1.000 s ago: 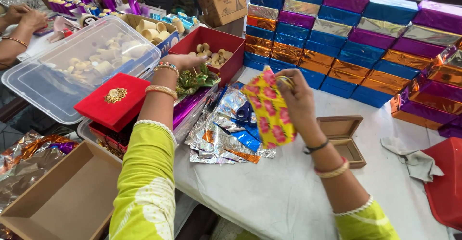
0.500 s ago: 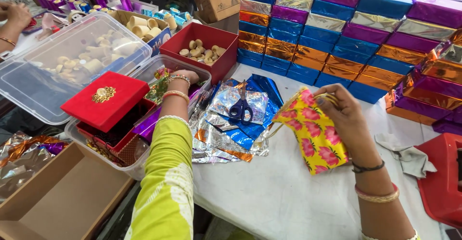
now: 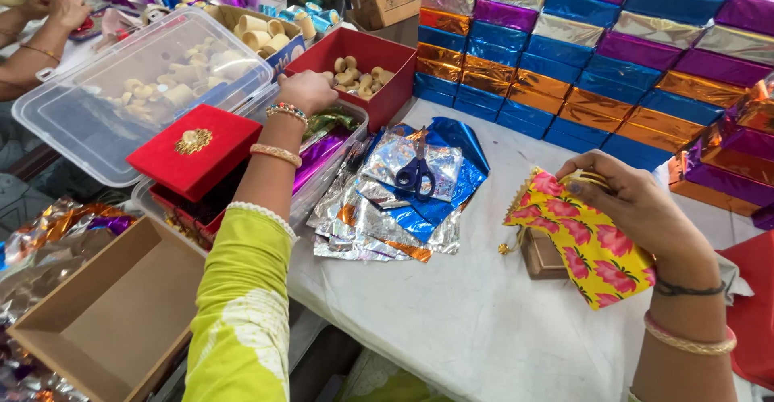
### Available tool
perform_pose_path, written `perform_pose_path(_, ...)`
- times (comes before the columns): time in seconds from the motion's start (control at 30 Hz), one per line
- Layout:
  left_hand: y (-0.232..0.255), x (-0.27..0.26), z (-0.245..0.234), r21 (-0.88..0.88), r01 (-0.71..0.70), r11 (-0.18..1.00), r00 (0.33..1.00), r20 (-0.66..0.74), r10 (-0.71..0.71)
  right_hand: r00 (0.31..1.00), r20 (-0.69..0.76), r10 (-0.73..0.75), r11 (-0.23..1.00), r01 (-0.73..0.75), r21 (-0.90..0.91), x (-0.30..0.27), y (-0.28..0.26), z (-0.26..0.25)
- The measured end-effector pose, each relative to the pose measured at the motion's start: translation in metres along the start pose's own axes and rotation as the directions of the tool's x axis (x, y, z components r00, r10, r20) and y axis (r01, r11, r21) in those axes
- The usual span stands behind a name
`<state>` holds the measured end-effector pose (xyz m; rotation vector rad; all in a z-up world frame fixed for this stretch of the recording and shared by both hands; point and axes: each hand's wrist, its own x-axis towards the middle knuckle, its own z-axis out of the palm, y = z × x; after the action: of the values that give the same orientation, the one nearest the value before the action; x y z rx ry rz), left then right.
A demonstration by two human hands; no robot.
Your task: The person wraps a small wooden box with shiny blue foil, securing it with tape. They then place a small yellow floral pouch inside another wooden box and wrap that box with shiny orange foil, securing it with tape.
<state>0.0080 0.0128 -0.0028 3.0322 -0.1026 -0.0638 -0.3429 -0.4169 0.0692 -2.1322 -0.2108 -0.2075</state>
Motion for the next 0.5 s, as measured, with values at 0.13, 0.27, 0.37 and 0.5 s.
perform_pose_path(0.13, -0.025, 0.016, 0.043, 0.062, -0.166, 0.984, 0.979, 0.127, 0.157, 0.998, 0.066, -0.011, 0.995, 0.018, -0.097, -0.001, 0.01, 0.002)
perform_pose_path(0.27, 0.015, -0.076, 0.009, 0.142, -0.053, 0.988, 0.995, 0.093, 0.04, 0.963, 0.186, -0.196, 0.973, 0.215, -0.087, 0.004, 0.018, 0.001)
perform_pose_path(0.37, 0.016, -0.105, 0.001, 0.115, -0.165, 0.98, 0.969, -0.167, 0.183, 0.985, 0.17, 0.04, 0.887, 0.043, -0.459, 0.008, 0.005, 0.003)
perform_pose_path(0.5, -0.013, -0.179, -0.022, 0.222, -0.183, 0.958, 0.938, -0.252, 0.237, 0.88, 0.184, 0.438, 0.771, -0.262, -0.581, 0.021, 0.046, -0.003)
